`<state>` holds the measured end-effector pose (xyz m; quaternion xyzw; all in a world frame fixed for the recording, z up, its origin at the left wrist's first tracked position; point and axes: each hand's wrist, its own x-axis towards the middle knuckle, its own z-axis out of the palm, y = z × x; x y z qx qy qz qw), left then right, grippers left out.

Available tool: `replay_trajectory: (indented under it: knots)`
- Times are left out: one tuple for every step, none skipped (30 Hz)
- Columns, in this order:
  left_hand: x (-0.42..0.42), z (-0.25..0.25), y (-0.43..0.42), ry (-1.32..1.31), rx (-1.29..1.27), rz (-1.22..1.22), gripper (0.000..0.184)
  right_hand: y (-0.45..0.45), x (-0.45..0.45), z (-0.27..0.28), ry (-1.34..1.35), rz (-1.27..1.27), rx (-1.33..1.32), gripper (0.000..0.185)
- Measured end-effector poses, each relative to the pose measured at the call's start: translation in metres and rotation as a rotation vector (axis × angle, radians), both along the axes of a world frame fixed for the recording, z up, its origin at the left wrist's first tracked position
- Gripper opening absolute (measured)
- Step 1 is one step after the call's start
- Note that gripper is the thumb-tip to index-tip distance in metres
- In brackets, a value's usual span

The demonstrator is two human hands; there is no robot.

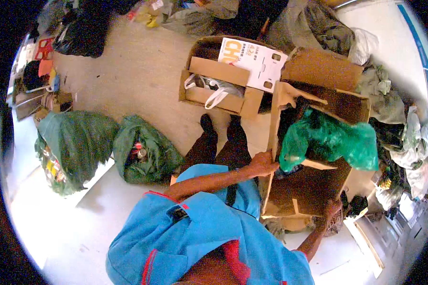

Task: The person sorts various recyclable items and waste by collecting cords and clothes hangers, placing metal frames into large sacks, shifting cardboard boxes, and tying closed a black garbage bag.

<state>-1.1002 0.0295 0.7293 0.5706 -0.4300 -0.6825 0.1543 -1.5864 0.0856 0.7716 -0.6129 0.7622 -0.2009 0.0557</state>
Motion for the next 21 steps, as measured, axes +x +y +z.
replay_trajectory:
  knots:
    - [-0.005,-0.007,0.006,0.002,0.010,-0.007,0.040,0.019,-0.001,-0.001,-0.054,-0.039,0.091,0.027]
    - [-0.010,-0.018,0.013,-0.017,0.029,-0.025,0.043,0.031,0.008,-0.003,-0.053,-0.049,0.101,0.027]
    - [-0.012,-0.020,0.015,-0.037,0.043,-0.042,0.046,0.040,0.014,-0.008,-0.026,-0.063,0.121,0.027]
    - [-0.013,-0.021,0.018,-0.013,0.105,-0.007,0.043,0.043,0.019,-0.011,-0.014,-0.072,0.130,0.027]
    - [-0.014,-0.024,0.020,-0.015,0.107,-0.014,0.043,0.047,0.022,-0.015,-0.001,-0.081,0.140,0.027]
    - [-0.015,-0.028,0.024,-0.082,0.014,-0.019,0.043,0.049,0.027,-0.022,-0.209,-0.170,0.172,0.027]
    - [-0.016,-0.031,0.027,-0.149,-0.075,-0.023,0.043,0.050,0.030,-0.027,-0.418,-0.258,0.205,0.026]
    - [-0.017,-0.037,0.031,-0.151,-0.072,-0.027,0.043,0.044,0.030,-0.020,-0.381,-0.183,0.370,0.024]
    - [-0.019,-0.043,0.034,-0.217,-0.099,-0.028,0.042,0.042,0.033,-0.024,-0.382,-0.185,0.371,0.024]
    - [-0.022,-0.049,0.035,-0.283,-0.126,-0.028,0.042,0.040,0.037,-0.029,-0.407,-0.152,0.318,0.025]
    - [-0.019,-0.045,0.031,-0.282,-0.125,-0.028,0.042,0.037,0.039,-0.032,-0.431,-0.118,0.266,0.025]
    - [-0.014,-0.042,0.027,-0.197,-0.002,-0.053,0.045,0.029,0.038,-0.034,-0.214,-0.156,0.391,0.027]
    - [-0.008,-0.039,0.021,-0.113,0.112,-0.077,0.048,0.023,0.040,-0.037,-0.216,-0.155,0.384,0.027]
    - [-0.006,-0.040,0.021,-0.086,0.071,-0.072,0.048,0.015,0.049,-0.038,-0.343,-0.057,0.278,0.028]
    - [-0.005,-0.041,0.019,-0.087,0.060,-0.070,0.048,0.007,0.054,-0.038,-0.465,0.045,0.172,0.031]
    - [-0.004,-0.041,0.018,-0.107,0.034,-0.030,0.048,0.002,0.045,-0.044,-0.463,0.050,0.161,0.031]
    - [-0.005,-0.040,0.017,-0.126,0.012,0.010,0.048,-0.004,0.037,-0.049,-0.461,0.034,0.232,0.031]
    - [-0.008,-0.048,0.018,-0.180,0.026,0.001,0.049,-0.010,0.033,-0.052,-0.459,0.018,0.302,0.031]
    - [-0.012,-0.055,0.021,-0.182,0.019,0.005,0.049,-0.016,0.030,-0.056,-0.460,0.024,0.296,0.031]
    - [-0.008,-0.051,0.020,-0.173,0.008,0.059,0.047,-0.023,0.032,-0.061,-0.480,0.030,0.267,0.028]
    - [-0.005,-0.051,0.019,-0.168,-0.002,0.116,0.045,-0.035,0.046,-0.061,-0.503,0.040,0.239,0.025]
